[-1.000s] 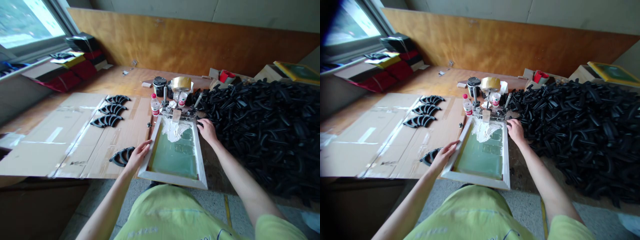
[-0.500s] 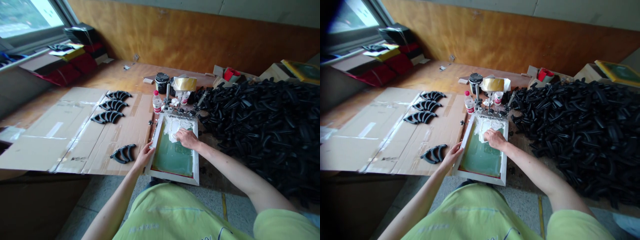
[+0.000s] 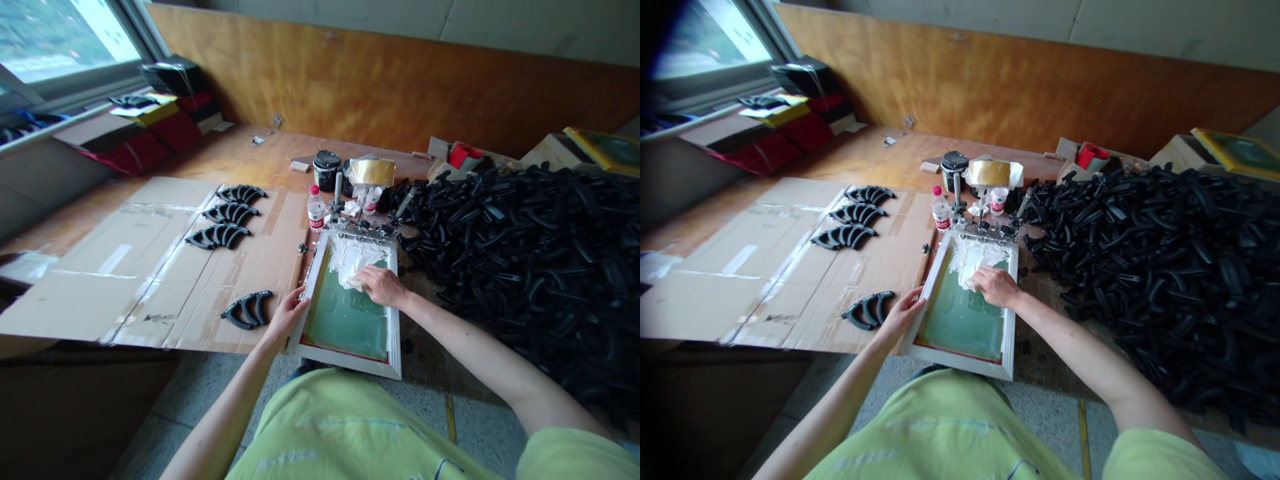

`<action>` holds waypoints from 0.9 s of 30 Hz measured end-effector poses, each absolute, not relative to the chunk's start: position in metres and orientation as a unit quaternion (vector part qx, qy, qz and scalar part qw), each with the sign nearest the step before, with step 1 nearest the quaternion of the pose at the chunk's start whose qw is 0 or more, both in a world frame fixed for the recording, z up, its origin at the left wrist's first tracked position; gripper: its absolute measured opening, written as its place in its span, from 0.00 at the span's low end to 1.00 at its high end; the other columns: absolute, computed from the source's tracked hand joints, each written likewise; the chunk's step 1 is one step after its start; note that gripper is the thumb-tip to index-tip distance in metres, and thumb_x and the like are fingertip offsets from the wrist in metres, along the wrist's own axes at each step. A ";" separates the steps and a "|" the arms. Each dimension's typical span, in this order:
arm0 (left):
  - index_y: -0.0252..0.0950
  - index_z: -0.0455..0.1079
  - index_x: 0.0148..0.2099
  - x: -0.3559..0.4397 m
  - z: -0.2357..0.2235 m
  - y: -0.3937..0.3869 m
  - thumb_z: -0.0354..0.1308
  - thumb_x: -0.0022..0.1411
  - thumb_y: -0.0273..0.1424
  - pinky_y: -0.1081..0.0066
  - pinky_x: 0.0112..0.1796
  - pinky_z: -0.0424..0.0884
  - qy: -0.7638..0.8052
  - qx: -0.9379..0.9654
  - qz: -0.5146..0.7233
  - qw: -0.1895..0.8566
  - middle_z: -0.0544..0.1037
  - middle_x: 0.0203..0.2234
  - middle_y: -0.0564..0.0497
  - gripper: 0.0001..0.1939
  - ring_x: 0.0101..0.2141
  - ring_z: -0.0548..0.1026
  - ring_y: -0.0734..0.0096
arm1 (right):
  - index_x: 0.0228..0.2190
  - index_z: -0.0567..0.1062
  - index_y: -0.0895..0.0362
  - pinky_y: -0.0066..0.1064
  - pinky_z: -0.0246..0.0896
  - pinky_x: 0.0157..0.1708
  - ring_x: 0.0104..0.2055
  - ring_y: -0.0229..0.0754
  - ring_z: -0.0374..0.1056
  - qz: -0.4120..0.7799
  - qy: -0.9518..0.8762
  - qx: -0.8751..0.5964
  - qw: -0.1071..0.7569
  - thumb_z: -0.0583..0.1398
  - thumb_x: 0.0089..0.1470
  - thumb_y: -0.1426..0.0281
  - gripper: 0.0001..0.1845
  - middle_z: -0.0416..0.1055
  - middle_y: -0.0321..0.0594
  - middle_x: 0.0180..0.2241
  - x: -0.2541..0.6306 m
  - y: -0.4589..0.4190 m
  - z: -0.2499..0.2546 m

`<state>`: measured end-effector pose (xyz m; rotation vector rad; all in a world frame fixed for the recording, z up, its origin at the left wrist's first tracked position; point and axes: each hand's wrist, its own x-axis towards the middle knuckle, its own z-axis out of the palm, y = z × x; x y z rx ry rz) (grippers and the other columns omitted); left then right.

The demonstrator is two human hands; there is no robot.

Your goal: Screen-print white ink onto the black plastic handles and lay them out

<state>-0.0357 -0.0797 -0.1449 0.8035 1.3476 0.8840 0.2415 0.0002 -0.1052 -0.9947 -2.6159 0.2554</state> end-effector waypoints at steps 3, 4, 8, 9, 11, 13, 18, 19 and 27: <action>0.35 0.62 0.62 -0.037 -0.127 -0.080 0.65 0.49 0.48 0.73 0.29 0.70 0.588 0.348 0.376 0.626 0.79 0.32 0.48 0.41 0.29 0.75 0.68 | 0.49 0.72 0.50 0.30 0.61 0.38 0.39 0.42 0.68 0.074 -0.873 -0.444 0.186 0.61 0.56 0.67 0.18 0.72 0.39 0.37 0.231 0.036 -0.085; 0.36 0.62 0.62 -0.038 -0.118 -0.081 0.64 0.50 0.47 0.73 0.29 0.70 0.581 0.348 0.377 0.631 0.79 0.33 0.49 0.40 0.29 0.75 0.69 | 0.53 0.70 0.47 0.29 0.61 0.37 0.38 0.42 0.68 0.063 -0.856 -0.476 0.190 0.63 0.54 0.66 0.24 0.72 0.38 0.38 0.229 0.050 -0.078; 0.39 0.66 0.59 -0.039 -0.071 -0.075 0.58 0.55 0.51 0.75 0.26 0.69 0.548 0.341 0.400 0.651 0.79 0.35 0.50 0.33 0.28 0.74 0.71 | 0.57 0.67 0.45 0.29 0.61 0.35 0.35 0.42 0.69 0.014 -0.794 -0.562 0.229 0.64 0.52 0.67 0.30 0.73 0.38 0.38 0.249 0.092 -0.058; 0.39 0.68 0.56 -0.037 -0.059 -0.071 0.56 0.56 0.52 0.75 0.25 0.68 0.545 0.344 0.410 0.645 0.78 0.34 0.50 0.31 0.27 0.74 0.72 | 0.55 0.69 0.47 0.29 0.61 0.35 0.36 0.42 0.69 0.005 -0.773 -0.579 0.260 0.62 0.54 0.67 0.26 0.73 0.39 0.38 0.262 0.095 -0.058; 0.38 0.72 0.50 -0.030 -0.037 -0.058 0.54 0.57 0.53 0.75 0.26 0.68 0.534 0.358 0.452 0.618 0.78 0.35 0.50 0.28 0.27 0.74 0.73 | 0.48 0.74 0.54 0.29 0.62 0.35 0.35 0.42 0.70 0.000 -0.711 -0.627 0.319 0.59 0.56 0.69 0.17 0.74 0.40 0.35 0.293 0.091 -0.064; 0.37 0.72 0.47 -0.021 -0.018 -0.040 0.54 0.57 0.52 0.75 0.29 0.70 0.499 0.371 0.518 0.588 0.78 0.37 0.49 0.26 0.31 0.75 0.71 | 0.41 0.76 0.61 0.28 0.63 0.32 0.30 0.40 0.68 0.030 -0.668 -0.668 0.327 0.56 0.57 0.70 0.13 0.75 0.39 0.30 0.318 0.076 -0.079; 0.38 0.67 0.53 0.000 0.003 -0.003 0.56 0.57 0.48 0.73 0.32 0.72 0.427 0.362 0.588 0.584 0.77 0.37 0.49 0.26 0.38 0.76 0.67 | 0.40 0.76 0.62 0.26 0.65 0.34 0.31 0.36 0.68 0.134 -0.753 -0.599 0.237 0.61 0.53 0.67 0.14 0.75 0.36 0.30 0.310 0.023 -0.134; 0.39 0.67 0.54 0.003 -0.002 -0.002 0.54 0.58 0.48 0.74 0.32 0.72 0.426 0.349 0.593 0.588 0.77 0.37 0.49 0.26 0.37 0.76 0.68 | 0.41 0.77 0.58 0.29 0.65 0.38 0.35 0.38 0.69 0.138 -0.777 -0.574 0.220 0.63 0.50 0.69 0.14 0.75 0.37 0.33 0.300 0.015 -0.140; 0.35 0.68 0.48 0.043 -0.098 -0.087 0.54 0.57 0.53 0.65 0.33 0.75 0.488 0.200 0.345 0.776 0.78 0.43 0.40 0.28 0.42 0.77 0.57 | 0.39 0.77 0.53 0.35 0.62 0.45 0.43 0.44 0.65 0.121 -0.853 -0.453 0.227 0.59 0.58 0.67 0.08 0.71 0.41 0.34 0.214 -0.054 -0.119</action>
